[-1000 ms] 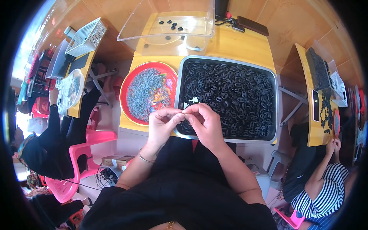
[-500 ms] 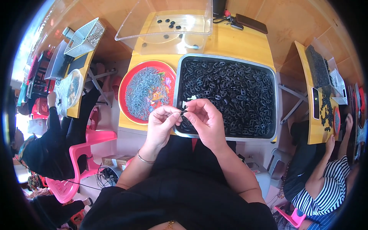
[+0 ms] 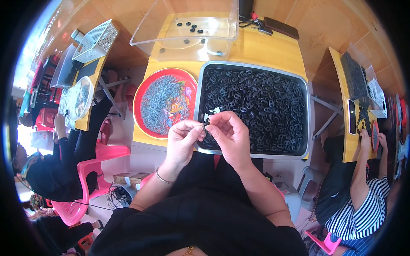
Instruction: The person assembles cord locks by fitting springs from a red dish into plastic components from a metal tray by hand and placing the assembled pieces into a clear plastic container.
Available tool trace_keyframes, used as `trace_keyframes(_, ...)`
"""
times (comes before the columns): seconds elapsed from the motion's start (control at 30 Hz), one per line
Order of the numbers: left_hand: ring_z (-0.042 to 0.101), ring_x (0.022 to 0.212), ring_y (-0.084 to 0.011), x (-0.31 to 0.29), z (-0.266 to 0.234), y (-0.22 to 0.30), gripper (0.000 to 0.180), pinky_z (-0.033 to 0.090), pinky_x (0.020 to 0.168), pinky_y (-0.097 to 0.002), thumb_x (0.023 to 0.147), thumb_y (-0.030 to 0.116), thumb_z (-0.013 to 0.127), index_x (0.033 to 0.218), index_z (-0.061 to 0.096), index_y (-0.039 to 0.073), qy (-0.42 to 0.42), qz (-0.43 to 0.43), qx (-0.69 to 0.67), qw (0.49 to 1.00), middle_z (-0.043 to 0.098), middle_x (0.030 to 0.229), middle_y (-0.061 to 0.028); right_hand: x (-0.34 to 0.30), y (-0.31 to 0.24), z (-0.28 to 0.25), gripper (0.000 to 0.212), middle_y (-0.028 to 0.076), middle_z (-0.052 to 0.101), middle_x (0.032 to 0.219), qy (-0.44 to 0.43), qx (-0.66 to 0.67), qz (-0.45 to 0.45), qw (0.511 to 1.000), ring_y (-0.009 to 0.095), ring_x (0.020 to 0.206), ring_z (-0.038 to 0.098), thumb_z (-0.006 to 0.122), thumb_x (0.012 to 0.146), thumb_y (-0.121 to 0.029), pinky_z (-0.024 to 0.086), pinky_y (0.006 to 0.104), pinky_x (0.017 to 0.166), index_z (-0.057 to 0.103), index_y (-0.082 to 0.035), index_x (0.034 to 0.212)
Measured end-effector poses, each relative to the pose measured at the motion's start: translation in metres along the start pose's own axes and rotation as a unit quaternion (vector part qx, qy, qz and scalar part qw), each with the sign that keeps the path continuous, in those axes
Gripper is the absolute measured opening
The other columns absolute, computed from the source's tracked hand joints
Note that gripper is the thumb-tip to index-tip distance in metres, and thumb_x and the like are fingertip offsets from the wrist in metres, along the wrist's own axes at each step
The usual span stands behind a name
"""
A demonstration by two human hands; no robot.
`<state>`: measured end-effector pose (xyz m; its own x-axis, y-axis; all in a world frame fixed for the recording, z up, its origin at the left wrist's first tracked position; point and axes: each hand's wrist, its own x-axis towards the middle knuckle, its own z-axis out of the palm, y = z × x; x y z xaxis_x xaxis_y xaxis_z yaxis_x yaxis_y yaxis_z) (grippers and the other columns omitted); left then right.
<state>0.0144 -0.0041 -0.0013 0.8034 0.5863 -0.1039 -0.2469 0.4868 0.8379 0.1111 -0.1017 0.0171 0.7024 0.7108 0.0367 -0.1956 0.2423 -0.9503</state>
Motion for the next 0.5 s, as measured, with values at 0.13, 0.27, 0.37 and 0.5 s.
trace_keyframes(0.13, 0.057, 0.067, -0.0068, -0.0007, 0.0009, -0.0008, 0.007, 0.046, 0.062, -0.0186, 0.082, 0.003, 0.058, 0.086, 0.061, -0.001, 0.004, 0.014, -0.008, 1.000, 0.062, 0.074, -0.0035, 0.0004, -0.0015, 0.0009, 0.016, 0.001, 0.055, 0.080, -0.007, -0.009, 0.002, 1.000, 0.005, 0.072, 0.053, 0.061, 0.079, 0.000, 0.044, 0.0178, 0.068, 0.052, -0.002, 0.091)
trace_keyframes(0.27, 0.056, 0.066, -0.0071, -0.0035, 0.0019, -0.0044, 0.007, 0.046, 0.062, -0.0194, 0.082, 0.005, 0.057, 0.085, 0.060, -0.001, 0.004, -0.001, -0.039, 0.999, 0.062, 0.075, -0.0042, -0.0041, -0.0017, -0.0004, 0.012, 0.002, 0.056, 0.085, -0.013, -0.064, -0.004, 0.998, 0.005, 0.077, 0.054, 0.058, 0.080, 0.002, 0.043, 0.0182, 0.070, 0.053, 0.000, 0.091)
trace_keyframes(0.37, 0.056, 0.066, -0.0071, -0.0045, 0.0024, -0.0051, 0.007, 0.046, 0.062, -0.0194, 0.083, 0.005, 0.057, 0.085, 0.060, -0.001, 0.008, 0.001, -0.041, 0.999, 0.061, 0.074, -0.0041, -0.0063, -0.0014, -0.0004, 0.012, 0.002, 0.056, 0.085, -0.019, -0.075, -0.012, 0.997, 0.005, 0.077, 0.054, 0.058, 0.080, 0.002, 0.043, 0.0183, 0.070, 0.053, -0.001, 0.091)
trace_keyframes(0.5, 0.056, 0.066, -0.0072, -0.0047, 0.0033, -0.0042, 0.007, 0.046, 0.062, -0.0196, 0.083, 0.006, 0.057, 0.084, 0.060, 0.000, 0.008, -0.015, -0.045, 0.999, 0.061, 0.073, -0.0040, -0.0070, -0.0021, -0.0007, 0.012, 0.002, 0.057, 0.086, -0.019, -0.064, -0.012, 0.998, 0.005, 0.077, 0.054, 0.058, 0.081, 0.001, 0.043, 0.0186, 0.071, 0.053, 0.000, 0.092)
